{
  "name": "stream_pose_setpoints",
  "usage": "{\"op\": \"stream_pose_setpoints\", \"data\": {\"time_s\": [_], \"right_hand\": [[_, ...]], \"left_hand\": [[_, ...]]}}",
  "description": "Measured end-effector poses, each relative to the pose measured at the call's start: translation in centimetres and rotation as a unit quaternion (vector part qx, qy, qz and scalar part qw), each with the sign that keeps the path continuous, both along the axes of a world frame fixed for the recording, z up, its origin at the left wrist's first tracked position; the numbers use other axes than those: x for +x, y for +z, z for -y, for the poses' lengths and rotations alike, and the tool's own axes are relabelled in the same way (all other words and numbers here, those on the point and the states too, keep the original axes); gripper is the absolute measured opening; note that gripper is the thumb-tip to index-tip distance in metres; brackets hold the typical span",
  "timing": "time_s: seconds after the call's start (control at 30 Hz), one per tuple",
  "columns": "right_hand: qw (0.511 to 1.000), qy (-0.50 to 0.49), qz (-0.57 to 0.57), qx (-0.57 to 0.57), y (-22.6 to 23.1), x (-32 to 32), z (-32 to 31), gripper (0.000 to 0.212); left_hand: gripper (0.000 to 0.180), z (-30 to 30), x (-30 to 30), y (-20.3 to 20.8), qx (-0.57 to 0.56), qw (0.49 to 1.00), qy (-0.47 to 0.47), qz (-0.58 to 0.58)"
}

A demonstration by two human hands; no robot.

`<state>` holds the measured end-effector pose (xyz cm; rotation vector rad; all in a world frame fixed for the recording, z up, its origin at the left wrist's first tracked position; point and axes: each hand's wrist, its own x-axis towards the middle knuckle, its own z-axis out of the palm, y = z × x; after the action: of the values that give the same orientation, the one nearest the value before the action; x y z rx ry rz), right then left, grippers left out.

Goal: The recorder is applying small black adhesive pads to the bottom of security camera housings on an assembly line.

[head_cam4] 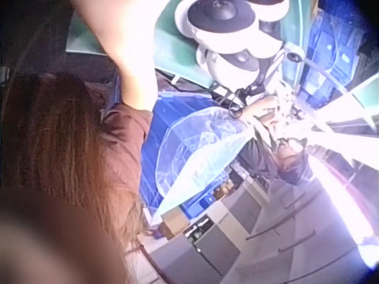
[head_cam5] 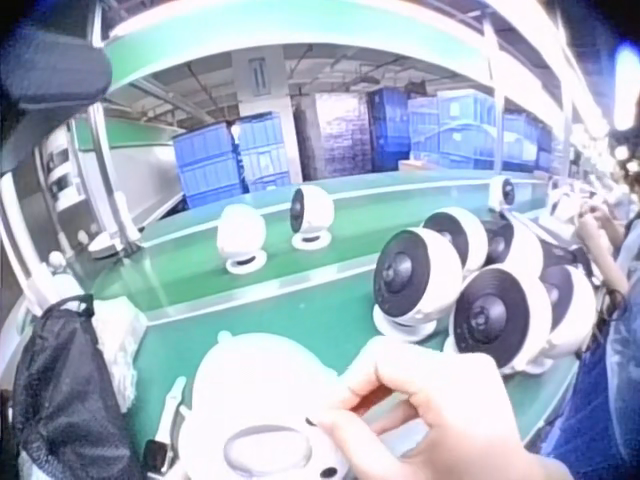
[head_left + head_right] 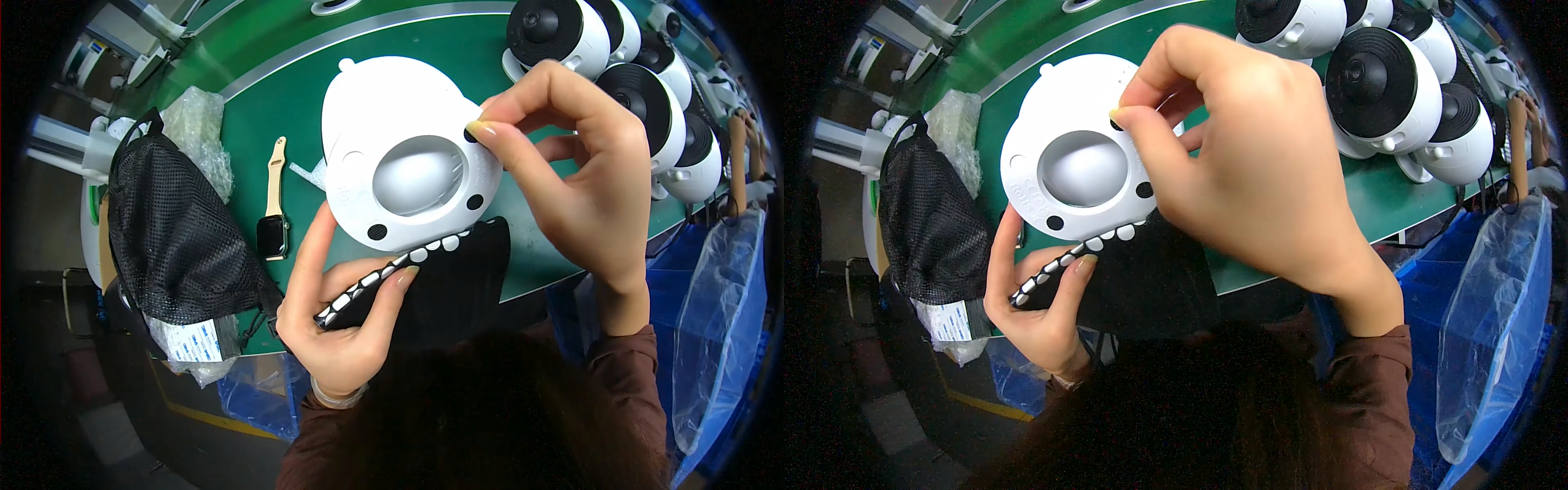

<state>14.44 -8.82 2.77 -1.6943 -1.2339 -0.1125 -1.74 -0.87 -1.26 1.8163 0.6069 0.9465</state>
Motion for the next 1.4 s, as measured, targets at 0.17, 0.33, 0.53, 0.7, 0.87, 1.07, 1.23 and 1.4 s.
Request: {"op": "stream_pose_setpoints", "data": {"time_s": [0.17,0.33,0.53,0.7,0.87,1.07,1.23,1.4], "right_hand": [[0.985,0.056,-0.145,0.07,-0.8,1.3,0.0,0.017],[0.972,0.154,-0.17,-0.054,-1.0,1.5,0.0,0.017],[0.993,0.047,0.105,0.013,-0.1,-0.1,2.6,0.03],[0.992,0.105,0.058,-0.038,-0.9,-1.9,3.1,0.03],[0.991,0.112,0.064,-0.044,-0.5,-1.5,3.3,0.025],[0.961,0.113,0.247,-0.039,0.1,-2.2,3.5,0.016],[0.985,0.129,0.113,0.037,2.3,-2.5,2.3,0.008],[0.99,0.082,0.096,0.057,1.1,-1.8,-2.2,0.007]], "left_hand": [[0.062,-0.2,0.0,-0.3,0.009,1.0,-0.006,0.01],[0.064,-0.1,-0.3,-0.2,-0.003,1.0,0.009,0.008],[0.061,0.1,-1.6,0.1,-0.005,0.998,0.05,0.035],[0.05,0.6,-2.3,0.9,-0.019,0.998,0.037,0.052],[0.042,0.7,-2.1,0.8,0.038,0.998,0.037,0.018],[0.051,0.5,-1.1,1.7,0.047,0.998,0.035,0.0],[0.052,-0.5,-1.1,0.1,-0.007,1.0,0.009,0.007],[0.055,-0.5,-0.9,0.4,0.05,0.999,-0.002,-0.001]]}}
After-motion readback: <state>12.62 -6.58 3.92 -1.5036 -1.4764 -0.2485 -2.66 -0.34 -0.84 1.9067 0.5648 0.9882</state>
